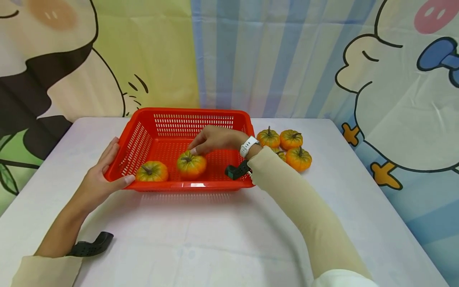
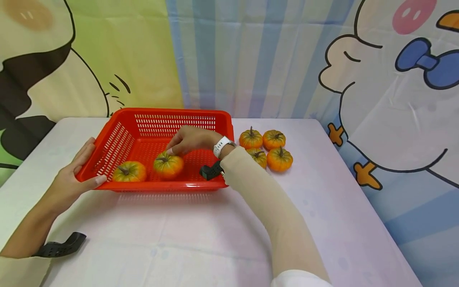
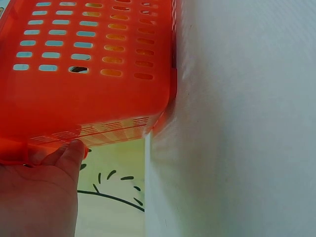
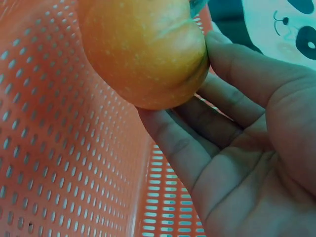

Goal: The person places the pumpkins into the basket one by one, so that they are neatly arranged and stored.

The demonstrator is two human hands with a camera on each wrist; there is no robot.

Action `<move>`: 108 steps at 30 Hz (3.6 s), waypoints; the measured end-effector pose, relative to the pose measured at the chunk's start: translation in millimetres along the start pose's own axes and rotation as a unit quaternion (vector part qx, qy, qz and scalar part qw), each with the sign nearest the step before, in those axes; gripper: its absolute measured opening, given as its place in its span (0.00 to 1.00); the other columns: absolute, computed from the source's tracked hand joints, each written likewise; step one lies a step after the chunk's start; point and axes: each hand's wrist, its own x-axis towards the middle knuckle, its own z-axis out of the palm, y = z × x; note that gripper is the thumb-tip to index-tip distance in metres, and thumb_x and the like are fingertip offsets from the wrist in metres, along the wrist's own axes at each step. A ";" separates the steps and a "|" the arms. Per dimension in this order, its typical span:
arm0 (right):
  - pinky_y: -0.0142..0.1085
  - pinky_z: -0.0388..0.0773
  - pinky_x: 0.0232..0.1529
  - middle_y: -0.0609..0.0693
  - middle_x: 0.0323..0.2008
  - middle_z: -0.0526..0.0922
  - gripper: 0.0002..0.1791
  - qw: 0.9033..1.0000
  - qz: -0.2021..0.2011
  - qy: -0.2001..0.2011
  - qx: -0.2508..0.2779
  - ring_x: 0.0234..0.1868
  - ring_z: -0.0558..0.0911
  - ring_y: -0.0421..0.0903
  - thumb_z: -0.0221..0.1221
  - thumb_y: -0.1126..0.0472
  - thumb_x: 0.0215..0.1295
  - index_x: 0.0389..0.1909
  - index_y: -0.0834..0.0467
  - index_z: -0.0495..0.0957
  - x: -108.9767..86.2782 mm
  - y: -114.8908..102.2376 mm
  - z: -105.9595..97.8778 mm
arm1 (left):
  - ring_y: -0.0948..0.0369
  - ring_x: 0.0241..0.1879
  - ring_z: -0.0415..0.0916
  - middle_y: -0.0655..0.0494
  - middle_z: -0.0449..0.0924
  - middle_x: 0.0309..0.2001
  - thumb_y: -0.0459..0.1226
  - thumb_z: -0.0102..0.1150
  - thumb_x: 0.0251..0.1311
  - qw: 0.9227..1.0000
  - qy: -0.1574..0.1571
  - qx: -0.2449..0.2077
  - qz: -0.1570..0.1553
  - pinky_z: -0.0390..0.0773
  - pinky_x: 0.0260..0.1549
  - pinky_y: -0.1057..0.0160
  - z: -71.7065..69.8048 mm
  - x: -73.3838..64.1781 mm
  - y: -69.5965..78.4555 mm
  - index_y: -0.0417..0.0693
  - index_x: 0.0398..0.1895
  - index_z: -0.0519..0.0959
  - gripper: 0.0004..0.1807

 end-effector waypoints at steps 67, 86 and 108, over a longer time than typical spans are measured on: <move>0.33 0.79 0.48 0.49 0.49 0.83 0.19 0.996 0.037 -0.083 -0.005 0.47 0.80 0.42 0.60 0.63 0.68 0.58 0.62 0.79 26.7 1.8 20.3 | 0.55 0.76 0.35 0.72 0.32 0.77 0.42 0.66 0.58 1.000 0.008 0.008 -0.011 0.72 0.44 0.70 2.3 1.1 -2.7 0.61 0.77 0.37 0.54; 0.32 0.78 0.49 0.55 0.55 0.81 0.21 0.999 0.016 -0.016 -0.038 0.52 0.81 0.48 0.57 0.58 0.71 0.60 0.63 0.76 16.8 -15.2 12.5 | 0.58 0.76 0.33 0.71 0.31 0.77 0.41 0.66 0.58 1.000 0.003 0.002 -0.008 0.73 0.41 0.74 2.3 1.2 -3.6 0.62 0.77 0.37 0.54; 0.35 0.78 0.51 0.51 0.48 0.84 0.18 0.996 -0.028 0.038 0.082 0.50 0.83 0.45 0.54 0.64 0.72 0.59 0.65 0.76 -23.5 -27.1 -12.8 | 0.59 0.76 0.33 0.72 0.32 0.77 0.40 0.66 0.59 1.000 0.004 0.003 -0.003 0.72 0.39 0.79 1.7 1.8 -4.2 0.61 0.77 0.37 0.54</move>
